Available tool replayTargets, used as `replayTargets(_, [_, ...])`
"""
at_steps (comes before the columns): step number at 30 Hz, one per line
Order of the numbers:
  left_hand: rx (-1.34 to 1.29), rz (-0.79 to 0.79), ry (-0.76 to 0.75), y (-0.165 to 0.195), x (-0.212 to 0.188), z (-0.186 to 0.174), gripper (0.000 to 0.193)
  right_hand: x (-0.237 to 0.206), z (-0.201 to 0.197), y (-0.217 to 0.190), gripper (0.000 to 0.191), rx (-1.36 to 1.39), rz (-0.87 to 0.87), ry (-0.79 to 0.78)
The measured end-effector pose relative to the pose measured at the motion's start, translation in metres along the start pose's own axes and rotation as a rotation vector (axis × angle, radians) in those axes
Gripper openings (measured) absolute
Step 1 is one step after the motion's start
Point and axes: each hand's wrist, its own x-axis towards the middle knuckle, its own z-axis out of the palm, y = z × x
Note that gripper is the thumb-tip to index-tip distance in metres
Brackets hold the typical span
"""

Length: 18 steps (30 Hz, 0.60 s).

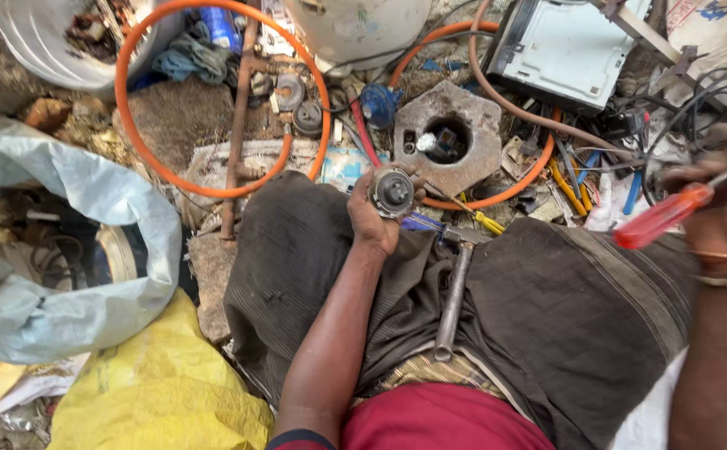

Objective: The person disassembles a small cylindrical electrical component using a screwdriver and hammer, then uses pliers to strip and separate wires. The person works on the component while sitting on the ground in a cluttered outdoor area.

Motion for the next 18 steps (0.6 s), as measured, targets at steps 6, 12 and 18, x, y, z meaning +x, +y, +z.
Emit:
replayTargets(6, [0.016,0.006,0.032,0.002,0.0,0.0,0.048,-0.071,0.167,0.073,0.051,0.401,0.547,-0.185])
replayTargets(12, [0.05,0.012,0.016,0.004,-0.007,0.008,0.05,-0.114,0.164,0.018,0.066,-0.088,0.52,0.222])
replayTargets(18, [0.054,-0.028,0.009,0.002,-0.009,0.015,0.05,-0.174,0.131,0.023,0.07,-0.773,0.577,-0.099])
